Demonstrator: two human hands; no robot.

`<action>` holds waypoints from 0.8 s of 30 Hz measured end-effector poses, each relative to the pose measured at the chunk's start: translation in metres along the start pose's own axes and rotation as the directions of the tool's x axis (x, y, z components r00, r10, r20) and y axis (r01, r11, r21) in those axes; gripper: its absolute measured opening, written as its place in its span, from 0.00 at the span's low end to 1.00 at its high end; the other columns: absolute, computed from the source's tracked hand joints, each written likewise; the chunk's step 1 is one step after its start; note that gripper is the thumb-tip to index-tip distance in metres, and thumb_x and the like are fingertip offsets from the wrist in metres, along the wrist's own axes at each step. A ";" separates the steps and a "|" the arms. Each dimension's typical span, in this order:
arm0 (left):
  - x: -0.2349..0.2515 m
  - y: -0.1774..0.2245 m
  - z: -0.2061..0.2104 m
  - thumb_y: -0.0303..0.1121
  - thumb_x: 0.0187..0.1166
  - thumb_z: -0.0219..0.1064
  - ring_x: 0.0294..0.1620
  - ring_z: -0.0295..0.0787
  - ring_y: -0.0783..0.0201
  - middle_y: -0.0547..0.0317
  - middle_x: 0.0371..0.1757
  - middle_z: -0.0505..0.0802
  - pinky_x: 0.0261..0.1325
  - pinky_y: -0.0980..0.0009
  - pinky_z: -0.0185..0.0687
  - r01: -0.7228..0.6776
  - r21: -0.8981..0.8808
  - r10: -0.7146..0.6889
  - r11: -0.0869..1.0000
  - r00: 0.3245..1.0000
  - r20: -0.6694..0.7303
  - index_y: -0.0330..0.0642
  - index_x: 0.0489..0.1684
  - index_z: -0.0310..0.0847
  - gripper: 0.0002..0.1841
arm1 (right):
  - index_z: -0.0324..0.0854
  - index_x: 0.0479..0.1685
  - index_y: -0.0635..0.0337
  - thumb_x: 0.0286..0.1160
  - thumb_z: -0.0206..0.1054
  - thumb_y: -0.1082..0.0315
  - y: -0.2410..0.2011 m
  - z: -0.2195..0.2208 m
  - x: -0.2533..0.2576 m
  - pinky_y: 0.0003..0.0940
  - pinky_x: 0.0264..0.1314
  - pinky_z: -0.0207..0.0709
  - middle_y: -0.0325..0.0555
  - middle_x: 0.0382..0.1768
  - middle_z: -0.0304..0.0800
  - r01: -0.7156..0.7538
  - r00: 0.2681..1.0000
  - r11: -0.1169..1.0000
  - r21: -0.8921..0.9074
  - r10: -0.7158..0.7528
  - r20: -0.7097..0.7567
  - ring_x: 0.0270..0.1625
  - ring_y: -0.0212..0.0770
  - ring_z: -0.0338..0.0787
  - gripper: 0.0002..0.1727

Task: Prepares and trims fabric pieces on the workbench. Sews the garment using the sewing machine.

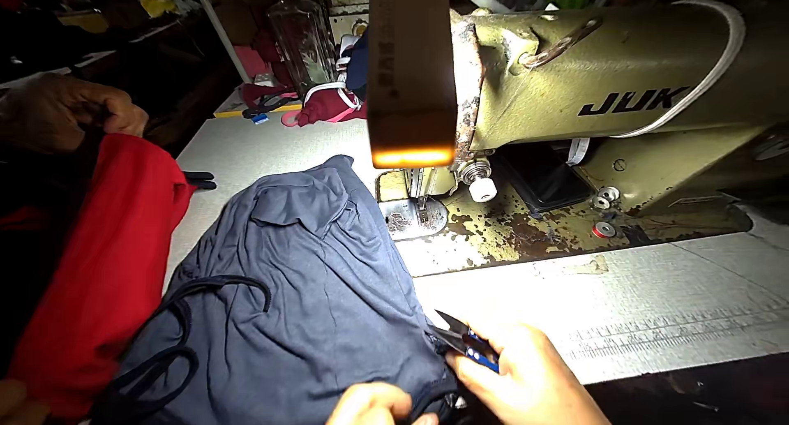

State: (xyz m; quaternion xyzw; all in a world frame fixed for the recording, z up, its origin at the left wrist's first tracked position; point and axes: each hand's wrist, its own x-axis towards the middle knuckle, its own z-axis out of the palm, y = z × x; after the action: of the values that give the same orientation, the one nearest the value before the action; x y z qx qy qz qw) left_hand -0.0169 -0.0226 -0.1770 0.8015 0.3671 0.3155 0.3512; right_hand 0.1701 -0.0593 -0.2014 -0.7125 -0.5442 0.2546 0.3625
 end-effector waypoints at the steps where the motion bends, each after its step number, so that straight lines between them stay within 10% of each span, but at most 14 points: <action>1: 0.003 -0.001 0.006 0.28 0.75 0.73 0.39 0.86 0.64 0.35 0.38 0.91 0.44 0.75 0.80 0.009 -0.012 -0.009 1.000 0.999 -0.040 0.24 0.21 0.80 0.15 | 0.91 0.34 0.63 0.67 0.70 0.64 0.002 -0.001 0.000 0.36 0.35 0.77 0.44 0.28 0.89 -0.010 1.000 0.996 0.086 0.009 0.005 0.31 0.36 0.86 0.10; 5: 0.010 -0.008 0.025 0.40 0.68 0.80 0.45 0.88 0.55 0.31 0.60 0.88 0.45 0.66 0.84 0.050 0.181 -0.056 0.982 0.998 0.030 0.26 0.57 0.84 0.26 | 0.90 0.38 0.66 0.73 0.66 0.70 -0.001 -0.008 -0.001 0.20 0.39 0.73 0.40 0.29 0.87 -0.079 0.993 0.941 0.328 0.045 0.112 0.34 0.22 0.83 0.09; 10: 0.010 -0.023 0.025 0.20 0.65 0.68 0.38 0.87 0.69 0.47 0.41 0.91 0.40 0.77 0.83 0.072 0.022 -0.070 0.997 0.993 -0.093 0.29 0.36 0.86 0.05 | 0.90 0.40 0.68 0.71 0.64 0.73 0.001 -0.008 0.000 0.19 0.40 0.73 0.40 0.30 0.87 -0.018 0.999 0.943 0.331 0.003 0.046 0.35 0.22 0.82 0.10; 15: 0.007 -0.034 -0.002 0.15 0.69 0.65 0.43 0.90 0.83 0.67 0.49 0.95 0.43 0.82 0.87 0.021 -0.440 -0.043 0.898 0.998 -0.040 0.41 0.35 0.80 0.09 | 0.91 0.41 0.67 0.68 0.65 0.72 0.010 -0.010 0.001 0.20 0.36 0.73 0.44 0.31 0.88 0.117 0.993 0.968 0.221 -0.119 -0.006 0.33 0.25 0.82 0.10; 24: 0.007 -0.031 0.005 0.24 0.69 0.74 0.47 0.87 0.69 0.44 0.40 0.91 0.55 0.81 0.80 -0.067 0.024 0.068 0.998 0.994 -0.081 0.25 0.47 0.89 0.13 | 0.91 0.41 0.64 0.74 0.72 0.63 0.017 -0.015 0.002 0.18 0.36 0.73 0.40 0.30 0.87 0.107 0.986 0.957 0.271 -0.137 0.097 0.33 0.23 0.81 0.12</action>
State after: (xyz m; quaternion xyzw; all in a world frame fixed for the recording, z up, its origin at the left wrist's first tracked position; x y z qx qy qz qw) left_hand -0.0208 -0.0039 -0.2024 0.8035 0.3571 0.3558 0.3167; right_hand 0.1923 -0.0634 -0.2056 -0.6069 -0.5682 0.3426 0.4376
